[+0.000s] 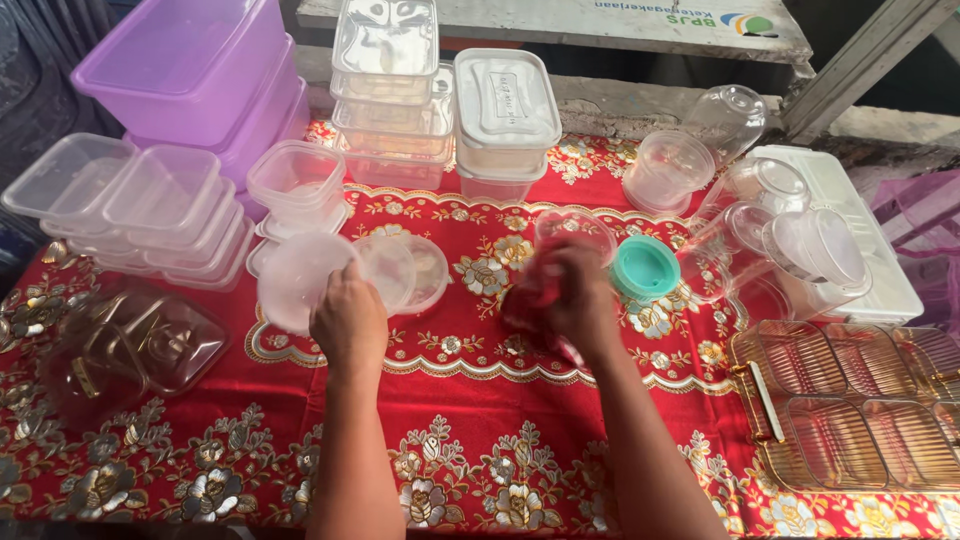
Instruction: The person wipes the exterior of several plastic containers and lids with a red cloth on a table covered with a red floral tablecloth. They handle rectangular and round containers, wiping each one and placing them back on the table.
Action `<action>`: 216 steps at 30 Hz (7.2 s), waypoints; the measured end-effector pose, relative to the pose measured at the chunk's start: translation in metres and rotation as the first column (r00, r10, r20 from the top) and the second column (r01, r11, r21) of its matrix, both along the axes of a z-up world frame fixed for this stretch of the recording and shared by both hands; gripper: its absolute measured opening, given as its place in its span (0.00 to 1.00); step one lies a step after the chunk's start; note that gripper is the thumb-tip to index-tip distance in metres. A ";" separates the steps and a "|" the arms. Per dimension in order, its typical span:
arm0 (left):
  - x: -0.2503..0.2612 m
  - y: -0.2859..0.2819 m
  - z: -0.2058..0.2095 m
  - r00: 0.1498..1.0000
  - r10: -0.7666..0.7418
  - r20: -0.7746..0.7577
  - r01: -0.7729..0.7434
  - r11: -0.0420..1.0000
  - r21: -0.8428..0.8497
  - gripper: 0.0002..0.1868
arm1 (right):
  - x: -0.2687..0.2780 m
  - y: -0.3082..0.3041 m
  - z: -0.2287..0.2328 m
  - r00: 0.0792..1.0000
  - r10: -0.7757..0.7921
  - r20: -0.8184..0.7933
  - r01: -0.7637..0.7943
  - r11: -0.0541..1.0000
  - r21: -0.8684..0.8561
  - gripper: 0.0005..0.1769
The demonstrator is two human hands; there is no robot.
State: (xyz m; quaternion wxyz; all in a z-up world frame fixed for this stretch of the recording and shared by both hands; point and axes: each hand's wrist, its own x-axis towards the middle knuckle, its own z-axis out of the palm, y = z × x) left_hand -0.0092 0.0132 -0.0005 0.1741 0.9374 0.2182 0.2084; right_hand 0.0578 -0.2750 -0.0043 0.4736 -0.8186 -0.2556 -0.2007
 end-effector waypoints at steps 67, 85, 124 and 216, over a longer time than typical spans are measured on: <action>0.078 -0.108 -0.108 0.725 0.192 0.662 0.601 -0.647 -0.470 0.24 | -0.017 0.075 -0.030 0.893 -0.085 0.443 0.312 0.825 -0.470 0.15; 0.079 -0.118 -0.124 0.845 0.189 0.501 0.506 -0.586 -0.632 0.18 | 0.060 0.098 0.027 0.937 -0.269 -0.223 0.152 0.888 -0.434 0.18; 0.083 -0.110 -0.134 0.780 0.218 0.587 0.531 -0.727 -0.436 0.20 | 0.059 0.098 0.027 0.935 -0.240 -0.260 0.050 0.816 -0.576 0.17; 0.053 -0.117 -0.068 0.559 -0.099 0.823 0.790 -0.240 -0.565 0.28 | -0.039 0.022 -0.008 0.666 0.535 -0.520 -0.207 0.802 0.560 0.26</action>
